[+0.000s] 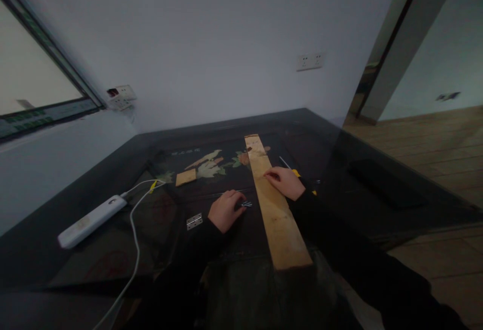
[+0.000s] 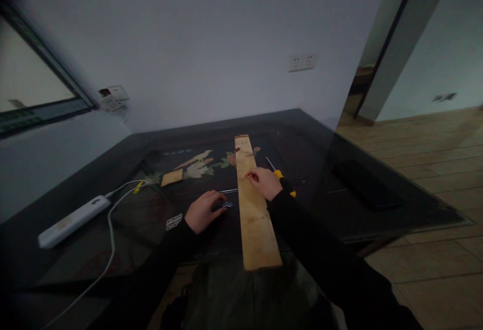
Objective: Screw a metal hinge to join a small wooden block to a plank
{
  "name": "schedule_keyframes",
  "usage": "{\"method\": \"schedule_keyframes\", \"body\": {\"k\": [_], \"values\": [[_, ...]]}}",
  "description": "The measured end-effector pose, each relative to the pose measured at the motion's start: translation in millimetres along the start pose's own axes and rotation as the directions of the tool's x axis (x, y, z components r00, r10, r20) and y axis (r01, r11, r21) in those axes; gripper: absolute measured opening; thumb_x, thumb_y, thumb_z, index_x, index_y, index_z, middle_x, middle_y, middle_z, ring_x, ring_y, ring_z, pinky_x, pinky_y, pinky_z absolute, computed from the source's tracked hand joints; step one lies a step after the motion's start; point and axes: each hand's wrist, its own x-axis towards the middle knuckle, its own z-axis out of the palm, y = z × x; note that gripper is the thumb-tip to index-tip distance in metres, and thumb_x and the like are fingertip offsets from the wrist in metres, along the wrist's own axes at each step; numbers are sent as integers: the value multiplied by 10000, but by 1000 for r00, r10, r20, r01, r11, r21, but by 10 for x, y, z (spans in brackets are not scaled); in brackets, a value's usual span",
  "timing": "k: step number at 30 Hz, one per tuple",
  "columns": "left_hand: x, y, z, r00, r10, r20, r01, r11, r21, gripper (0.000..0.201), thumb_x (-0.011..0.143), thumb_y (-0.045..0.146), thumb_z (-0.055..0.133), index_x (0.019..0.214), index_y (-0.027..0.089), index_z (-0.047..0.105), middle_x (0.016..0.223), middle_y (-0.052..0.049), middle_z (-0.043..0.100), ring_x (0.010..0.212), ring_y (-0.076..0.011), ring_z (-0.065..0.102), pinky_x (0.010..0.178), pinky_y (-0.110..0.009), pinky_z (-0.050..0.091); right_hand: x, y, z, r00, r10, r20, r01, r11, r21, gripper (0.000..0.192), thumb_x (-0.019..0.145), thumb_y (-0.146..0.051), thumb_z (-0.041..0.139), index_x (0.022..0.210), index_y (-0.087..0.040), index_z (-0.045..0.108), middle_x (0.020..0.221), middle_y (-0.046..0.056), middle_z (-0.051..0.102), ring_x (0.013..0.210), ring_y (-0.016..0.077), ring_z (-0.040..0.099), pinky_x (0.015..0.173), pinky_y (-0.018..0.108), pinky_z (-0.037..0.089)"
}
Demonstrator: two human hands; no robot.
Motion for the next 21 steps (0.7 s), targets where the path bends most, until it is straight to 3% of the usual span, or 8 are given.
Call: {"method": "schedule_keyframes", "body": {"k": [7, 10, 13, 17, 21], "values": [[-163, -47, -69, 997, 46, -69, -51, 996, -69, 154, 825, 248, 612, 978, 228, 608, 1068, -52, 647, 1057, -230, 574, 937, -364, 441, 1, 2, 8, 1000, -3, -3, 3, 1000, -7, 230, 871, -261, 505, 934, -171, 707, 930, 72, 707, 815, 162, 611, 755, 283, 444], [-382, -291, -191, 983, -2, -184, -23, 991, -129, 149, 848, 271, 572, 986, 225, 605, 1073, -54, 646, 1055, -218, 579, 959, -358, 436, -3, -3, 12, 1000, -12, -10, 12, 1000, 0, 233, 873, -267, 502, 924, -172, 708, 914, 72, 707, 800, 161, 613, 746, 283, 447], [-680, -661, -337, 952, -151, -267, 118, 984, -133, 191, 830, 313, 573, 990, 214, 610, 1044, -67, 651, 1029, -232, 589, 957, -377, 439, -7, -15, 12, 1000, -14, -9, 14, 1000, -6, 231, 871, -258, 499, 920, -175, 710, 911, 68, 708, 788, 158, 615, 734, 278, 446], [-1028, -1058, -444, 932, -298, -205, 270, 951, -154, 320, 768, 418, 624, 1008, 206, 612, 1031, -77, 655, 965, -246, 612, 902, -391, 475, 2, -16, 22, 1000, -3, 12, 4, 1000, -18, 236, 874, -262, 499, 933, -172, 708, 918, 67, 709, 806, 162, 621, 746, 281, 450], [-1124, -1153, -436, 934, -327, -144, 305, 940, -155, 365, 732, 462, 646, 988, 202, 623, 993, -77, 655, 946, -249, 618, 883, -388, 486, 15, 6, 49, 1000, -7, 21, 7, 1000, -8, 238, 873, -263, 500, 944, -164, 704, 949, 73, 713, 838, 167, 632, 764, 287, 462]]}}
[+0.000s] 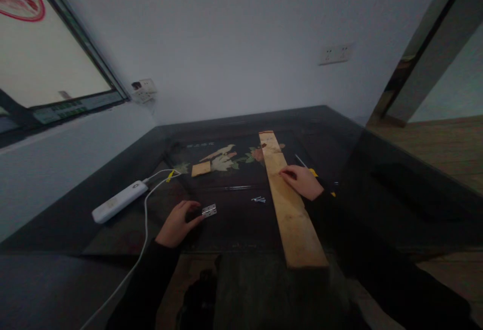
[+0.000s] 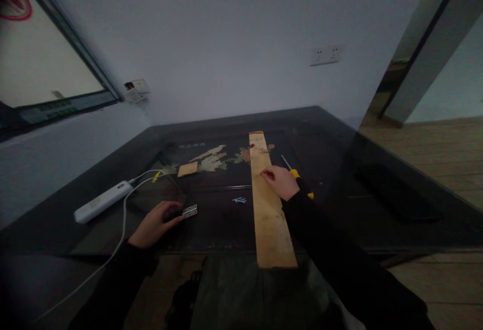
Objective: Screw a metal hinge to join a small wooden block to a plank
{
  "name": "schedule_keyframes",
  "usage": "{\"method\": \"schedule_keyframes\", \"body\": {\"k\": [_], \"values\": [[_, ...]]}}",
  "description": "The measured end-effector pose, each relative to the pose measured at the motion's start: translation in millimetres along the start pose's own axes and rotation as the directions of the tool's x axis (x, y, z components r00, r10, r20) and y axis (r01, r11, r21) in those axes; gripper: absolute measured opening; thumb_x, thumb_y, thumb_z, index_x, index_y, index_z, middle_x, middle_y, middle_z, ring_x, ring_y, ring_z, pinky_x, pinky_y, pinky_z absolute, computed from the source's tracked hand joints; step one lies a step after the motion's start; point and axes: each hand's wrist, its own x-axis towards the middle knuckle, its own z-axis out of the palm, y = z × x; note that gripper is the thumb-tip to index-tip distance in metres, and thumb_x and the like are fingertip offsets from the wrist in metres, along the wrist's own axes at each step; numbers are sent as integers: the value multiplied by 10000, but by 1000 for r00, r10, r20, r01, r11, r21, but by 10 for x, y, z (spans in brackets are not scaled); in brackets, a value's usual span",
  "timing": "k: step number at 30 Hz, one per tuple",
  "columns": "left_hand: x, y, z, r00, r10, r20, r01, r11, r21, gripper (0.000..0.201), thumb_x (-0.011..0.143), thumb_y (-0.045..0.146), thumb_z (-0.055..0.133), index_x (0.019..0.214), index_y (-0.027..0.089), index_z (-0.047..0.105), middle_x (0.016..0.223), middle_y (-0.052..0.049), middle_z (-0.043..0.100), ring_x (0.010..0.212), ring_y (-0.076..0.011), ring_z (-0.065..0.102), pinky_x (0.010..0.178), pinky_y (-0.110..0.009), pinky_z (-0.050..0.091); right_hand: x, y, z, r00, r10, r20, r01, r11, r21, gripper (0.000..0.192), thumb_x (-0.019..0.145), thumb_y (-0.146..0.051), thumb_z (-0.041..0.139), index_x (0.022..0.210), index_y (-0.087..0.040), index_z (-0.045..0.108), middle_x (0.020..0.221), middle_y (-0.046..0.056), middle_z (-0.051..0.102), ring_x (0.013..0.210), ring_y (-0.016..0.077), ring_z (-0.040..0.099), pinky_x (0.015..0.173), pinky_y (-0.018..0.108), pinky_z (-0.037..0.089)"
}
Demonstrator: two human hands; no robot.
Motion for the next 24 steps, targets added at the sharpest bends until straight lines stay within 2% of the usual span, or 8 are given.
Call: {"method": "schedule_keyframes", "body": {"k": [5, 10, 17, 24], "values": [[115, 96, 35, 997, -24, 71, 21, 999, 46, 312, 722, 437, 652, 909, 189, 628, 922, -70, 639, 823, -216, 598, 777, -348, 494, -2, 18, 14, 1000, -21, -8, 21, 999, 26, 236, 863, -271, 500, 926, -169, 704, 945, 71, 716, 831, 172, 638, 762, 301, 478], [227, 112, 21, 987, -22, 160, 10, 997, 76, 245, 699, 376, 660, 843, 181, 626, 848, -58, 630, 786, -204, 586, 737, -323, 470, -12, -11, -7, 1000, -11, 5, 11, 1000, 12, 245, 868, -278, 501, 945, -168, 706, 966, 82, 719, 880, 189, 648, 809, 319, 484], [267, 196, 38, 980, -40, 195, 28, 998, 62, 210, 723, 356, 635, 828, 183, 580, 792, -29, 629, 728, -178, 583, 678, -285, 440, -14, -32, -20, 1000, -14, 9, 14, 1000, 15, 232, 870, -249, 505, 953, -156, 701, 986, 86, 718, 887, 188, 647, 816, 317, 481], [325, 271, 98, 980, -43, 194, 39, 999, 24, 163, 753, 327, 599, 821, 180, 617, 772, -23, 662, 711, -168, 597, 660, -270, 432, -11, -9, -11, 1000, -14, 14, 14, 1000, 22, 238, 870, -255, 501, 951, -154, 701, 971, 82, 716, 864, 181, 642, 793, 309, 477]]}}
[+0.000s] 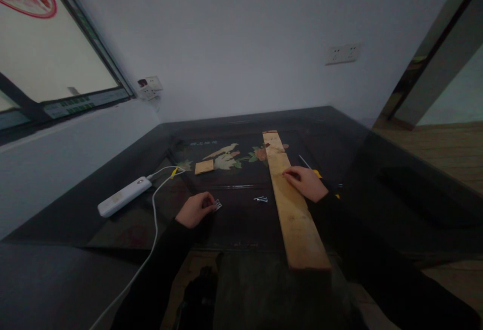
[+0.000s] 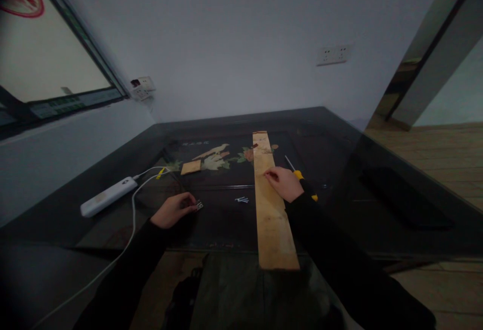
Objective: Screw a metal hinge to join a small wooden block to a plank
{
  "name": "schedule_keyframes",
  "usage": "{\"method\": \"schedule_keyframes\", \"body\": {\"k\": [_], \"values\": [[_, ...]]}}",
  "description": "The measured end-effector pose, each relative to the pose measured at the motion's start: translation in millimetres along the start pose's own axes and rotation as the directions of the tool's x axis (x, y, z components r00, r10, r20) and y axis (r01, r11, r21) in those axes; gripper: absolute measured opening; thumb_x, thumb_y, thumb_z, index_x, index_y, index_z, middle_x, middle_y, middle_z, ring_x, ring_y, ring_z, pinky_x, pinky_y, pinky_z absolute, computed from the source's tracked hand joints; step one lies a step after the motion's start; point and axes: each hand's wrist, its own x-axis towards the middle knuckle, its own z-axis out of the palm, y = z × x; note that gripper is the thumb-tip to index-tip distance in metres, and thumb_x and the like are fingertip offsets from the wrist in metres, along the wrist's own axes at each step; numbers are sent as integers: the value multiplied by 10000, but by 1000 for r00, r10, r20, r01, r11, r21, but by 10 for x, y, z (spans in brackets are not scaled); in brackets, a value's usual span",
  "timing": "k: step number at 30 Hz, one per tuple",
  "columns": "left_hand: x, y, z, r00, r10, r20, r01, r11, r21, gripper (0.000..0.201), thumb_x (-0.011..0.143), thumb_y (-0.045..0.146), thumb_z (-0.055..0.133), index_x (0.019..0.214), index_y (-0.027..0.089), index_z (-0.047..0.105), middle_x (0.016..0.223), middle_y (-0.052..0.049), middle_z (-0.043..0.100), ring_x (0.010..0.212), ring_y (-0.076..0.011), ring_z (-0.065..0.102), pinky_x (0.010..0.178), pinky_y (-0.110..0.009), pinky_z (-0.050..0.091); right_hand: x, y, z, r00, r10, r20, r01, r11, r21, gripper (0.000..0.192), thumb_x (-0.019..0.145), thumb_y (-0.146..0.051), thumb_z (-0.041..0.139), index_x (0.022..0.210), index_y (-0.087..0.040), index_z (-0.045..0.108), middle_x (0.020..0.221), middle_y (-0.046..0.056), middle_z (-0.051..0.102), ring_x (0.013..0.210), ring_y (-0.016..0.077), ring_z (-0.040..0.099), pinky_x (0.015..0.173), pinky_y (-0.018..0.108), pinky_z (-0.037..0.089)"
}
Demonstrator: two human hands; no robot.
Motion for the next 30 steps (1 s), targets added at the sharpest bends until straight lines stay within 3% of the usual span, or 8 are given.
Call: {"method": "schedule_keyframes", "body": {"k": [6, 11, 13, 16, 20, 25, 28, 30], "values": [[99, 74, 10, 999, 3, -54, -5, 999, -41, 158, 761, 350, 590, 729, 197, 614, 691, -8, 664, 669, -169, 614, 642, -266, 436, 17, 7, 23, 1000, -6, -22, 7, 1000, 18, 223, 854, -246, 518, 918, -156, 712, 927, 80, 720, 816, 181, 639, 746, 304, 476], [357, 462, -4, 969, 127, -210, -177, 954, -242, 176, 754, 355, 619, 728, 181, 626, 719, -19, 664, 690, -160, 609, 676, -268, 449, 75, -146, 42, 999, -44, -16, 46, 967, 252, 221, 850, -293, 540, 891, -160, 712, 935, 88, 724, 841, 178, 653, 737, 296, 494], [538, 685, 33, 956, 151, -252, -241, 893, -381, 203, 738, 372, 644, 738, 170, 623, 726, -27, 661, 694, -159, 607, 662, -266, 454, 124, -250, 44, 996, -65, 55, 37, 913, 406, 247, 849, -344, 554, 928, -159, 698, 896, 78, 721, 800, 162, 654, 729, 292, 502], [825, 1011, 159, 961, 168, -217, -268, 750, -605, 236, 711, 378, 678, 755, 162, 595, 690, -16, 644, 636, -140, 592, 605, -251, 456, 218, -364, 61, 984, -78, 163, -41, 781, 623, 327, 804, -413, 615, 996, -151, 649, 806, 49, 694, 679, 125, 634, 651, 262, 506], [1068, 1257, 391, 963, 185, -196, -270, 625, -732, 311, 663, 411, 732, 752, 152, 585, 654, 1, 615, 588, -117, 560, 560, -233, 443, 309, -337, 129, 987, 8, 160, -124, 672, 730, 394, 700, -500, 703, 847, -143, 623, 694, 13, 646, 541, 93, 581, 485, 210, 445], [1117, 1247, 579, 962, 219, -163, -262, 578, -773, 368, 702, 498, 692, 780, 147, 614, 697, -9, 626, 637, -125, 578, 600, -245, 483, 313, -206, 218, 983, 116, 142, -183, 638, 748, 372, 645, -474, 760, 699, -149, 585, 522, -23, 590, 461, 80, 549, 450, 188, 422], [1165, 1105, 552, 953, 266, -144, -280, 598, -751, 378, 751, 523, 634, 808, 149, 624, 740, -34, 652, 688, -154, 614, 663, -284, 513, 301, -186, 225, 979, 130, 159, -205, 617, 760, 353, 664, -458, 753, 701, -152, 583, 538, -12, 619, 463, 80, 564, 453, 185, 435], [1228, 899, 455, 945, 254, -205, -324, 663, -675, 344, 802, 493, 577, 839, 155, 633, 767, -52, 666, 749, -185, 634, 730, -325, 523, 297, -177, 217, 978, 131, 162, -208, 602, 771, 345, 675, -455, 749, 709, -151, 590, 591, 3, 654, 484, 81, 583, 469, 186, 453]]}}
